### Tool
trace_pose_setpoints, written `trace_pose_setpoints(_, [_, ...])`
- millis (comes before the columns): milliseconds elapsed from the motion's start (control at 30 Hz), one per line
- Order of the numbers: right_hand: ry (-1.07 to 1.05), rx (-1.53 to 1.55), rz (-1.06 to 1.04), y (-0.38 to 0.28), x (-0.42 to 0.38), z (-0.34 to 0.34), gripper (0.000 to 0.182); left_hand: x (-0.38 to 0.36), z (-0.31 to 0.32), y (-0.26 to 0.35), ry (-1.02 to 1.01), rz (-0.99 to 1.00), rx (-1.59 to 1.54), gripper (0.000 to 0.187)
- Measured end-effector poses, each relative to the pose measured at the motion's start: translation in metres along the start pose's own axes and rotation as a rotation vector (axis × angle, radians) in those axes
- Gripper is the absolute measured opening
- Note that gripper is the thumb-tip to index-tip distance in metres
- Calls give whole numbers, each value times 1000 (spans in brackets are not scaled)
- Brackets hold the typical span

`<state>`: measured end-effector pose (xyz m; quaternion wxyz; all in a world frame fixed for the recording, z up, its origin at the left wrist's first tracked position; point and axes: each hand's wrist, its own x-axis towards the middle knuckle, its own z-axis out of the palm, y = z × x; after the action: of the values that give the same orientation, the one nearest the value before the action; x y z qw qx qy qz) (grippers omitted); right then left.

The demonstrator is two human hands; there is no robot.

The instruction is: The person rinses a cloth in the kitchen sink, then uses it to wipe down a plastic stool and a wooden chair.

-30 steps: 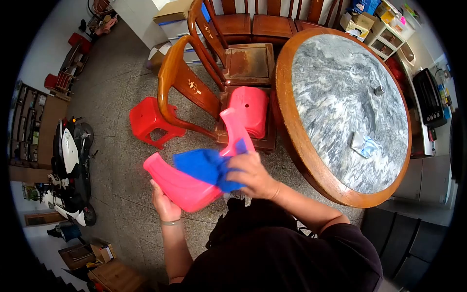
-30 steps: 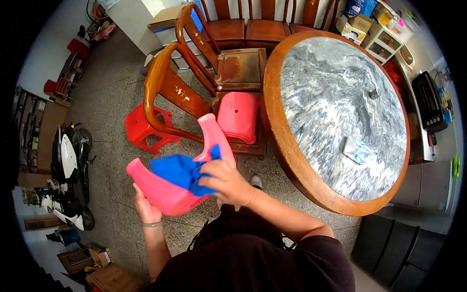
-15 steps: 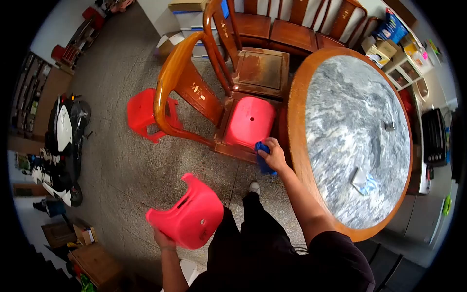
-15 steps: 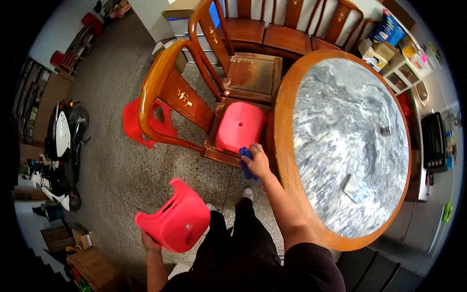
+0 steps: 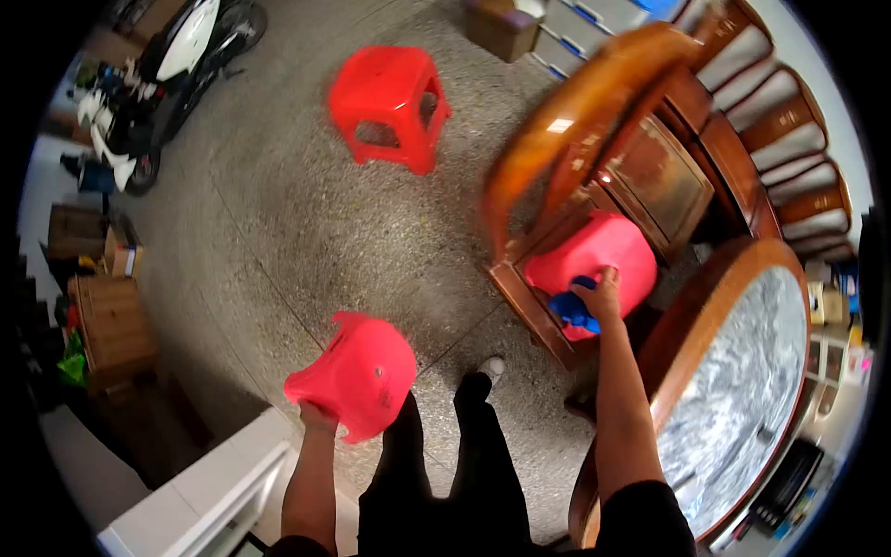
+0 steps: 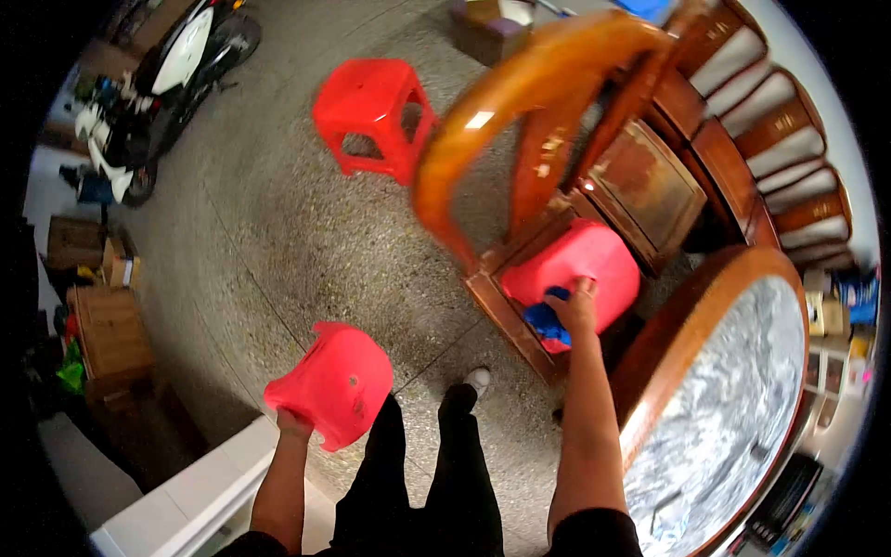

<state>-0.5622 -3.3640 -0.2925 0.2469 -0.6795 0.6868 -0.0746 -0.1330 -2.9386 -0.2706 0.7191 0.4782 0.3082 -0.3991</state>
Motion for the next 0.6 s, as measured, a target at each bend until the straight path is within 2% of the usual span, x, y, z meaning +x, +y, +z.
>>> trace_pose_setpoints(67, [-53,129,-22,6,7,1,73,47,-13,-11,151,-10,-16,52])
trace_pose_setpoints(133, [-94,169,4,3,13,-3,70,128,-49,-36,218,3,-114,52])
trace_pose_setpoints(267, [-156,207,125,7,21,-1,63,265,-79,-80,273,51,-148,54])
trace_pose_setpoints(300, [-184,194,155,9,23,-2,62,292,-79,-86,233,46,-84,60])
trace_pose_setpoints(333, [-136,61,24,16,24,-2,61,316,-78,-96,192,33,-19,67])
trace_pose_setpoints(367, [-153,74,25,13,24,-4,59,322,-64,-91,232,-62,-1,66])
trace_pose_setpoints(467, [-183,71,40,18,27,-8,55,375,-80,-84,122,-140,-98,60])
trace_pose_setpoints(533, [-196,72,52,19,27,-10,53,395,-103,-58,238,-71,108,55])
trace_pose_setpoints(567, [-197,86,62,11,24,-10,52,425,-149,-42,327,-79,246,49])
trace_pose_setpoints(600, [-196,106,71,4,22,-10,50,425,-166,-33,366,-78,322,47])
